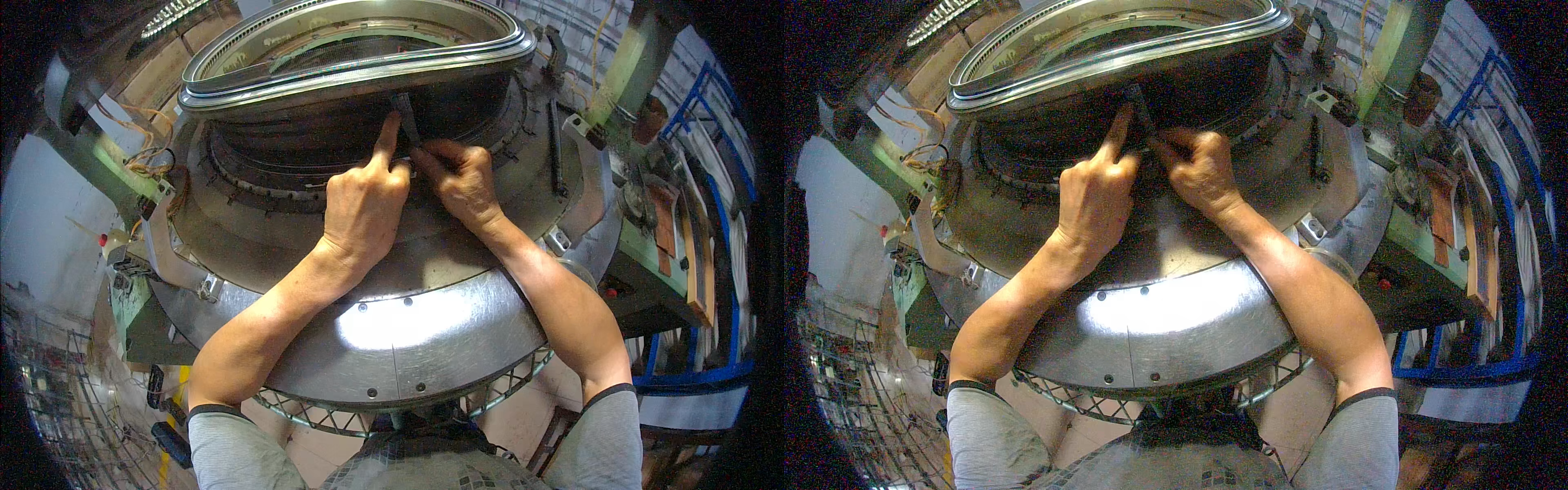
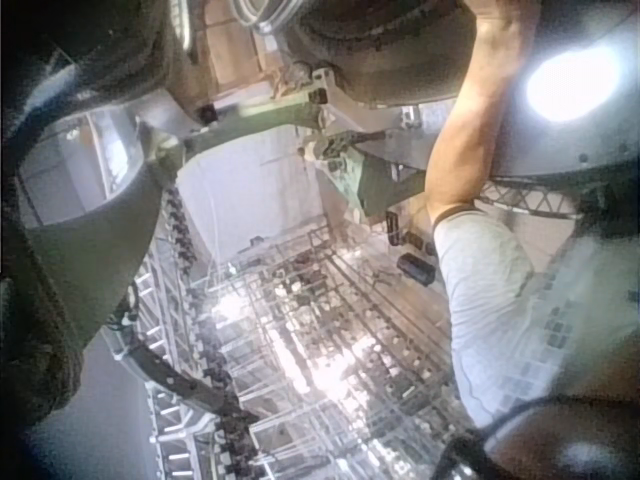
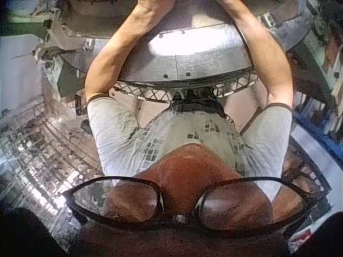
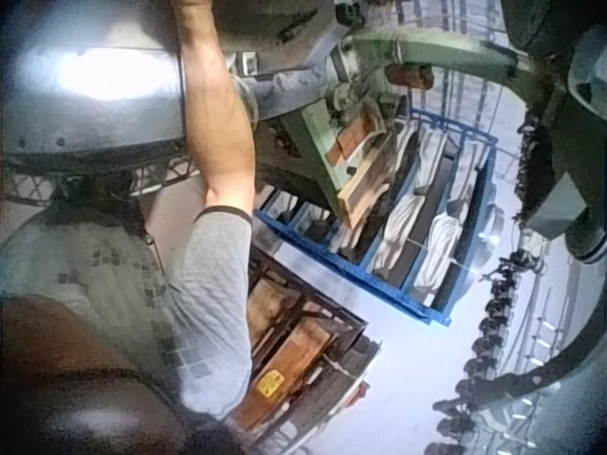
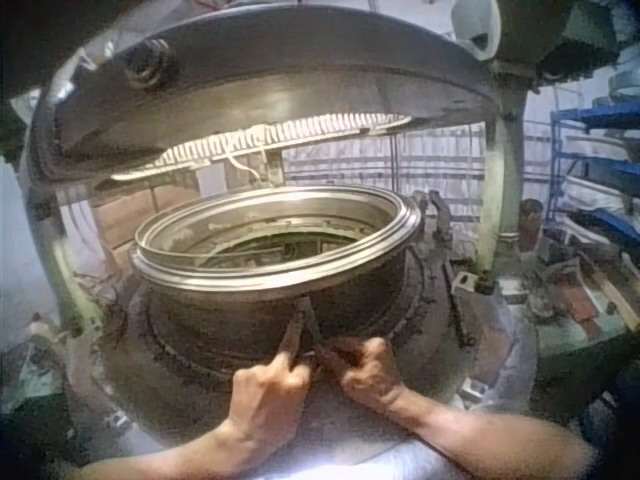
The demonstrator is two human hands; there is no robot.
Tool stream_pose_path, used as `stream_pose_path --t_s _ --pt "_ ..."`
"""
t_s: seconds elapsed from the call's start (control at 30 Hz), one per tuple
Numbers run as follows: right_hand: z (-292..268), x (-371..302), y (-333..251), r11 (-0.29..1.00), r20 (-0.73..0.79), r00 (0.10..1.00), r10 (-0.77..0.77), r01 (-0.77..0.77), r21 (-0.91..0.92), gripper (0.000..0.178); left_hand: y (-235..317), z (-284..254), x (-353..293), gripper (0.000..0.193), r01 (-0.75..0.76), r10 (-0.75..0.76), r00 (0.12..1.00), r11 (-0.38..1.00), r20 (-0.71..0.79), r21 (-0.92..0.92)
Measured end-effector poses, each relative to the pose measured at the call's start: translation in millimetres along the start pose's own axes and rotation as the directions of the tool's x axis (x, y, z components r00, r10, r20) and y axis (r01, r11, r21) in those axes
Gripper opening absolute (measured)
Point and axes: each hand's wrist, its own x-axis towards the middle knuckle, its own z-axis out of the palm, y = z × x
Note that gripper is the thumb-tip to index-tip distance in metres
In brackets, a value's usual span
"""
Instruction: The person repeatedly picks up small metal strips from a wooden tray and inserts them into slots around the rim of a large circular metal assembly. The person handles the strips one at a time, aligning and pressing them into place.
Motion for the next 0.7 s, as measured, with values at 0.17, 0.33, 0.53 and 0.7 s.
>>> stream_pose_path --t_s 0.17,0.33,0.53,0.7 --pt "0.2 0.5 -0.2 0.999 -0.004 1.000 -0.029 0.029 -0.042 0.015 -0.3 0.8 0.1 0.004 -0.006 0.007 1.000 1.000 -0.014 0.012" --pt "-0.5 -0.4 -2.2 1.000 0.006 1.000 0.009 -0.009 0.001 0.015 -2.1 0.5 0.6 0.004 -0.018 0.018 1.000 1.000 -0.018 0.000" --pt "1.0 -0.3 -2.3 1.000 -0.006 1.000 0.006 -0.006 0.027 0.015 -2.3 1.1 0.5 0.005 -0.015 0.015 1.000 1.000 -0.012 0.010" --pt "-0.1 0.1 -0.5 1.000 0.023 1.000 0.011 -0.011 -0.010 0.015 -3.5 1.7 0.7 0.005 -0.022 0.022 1.000 1.000 -0.017 0.003"
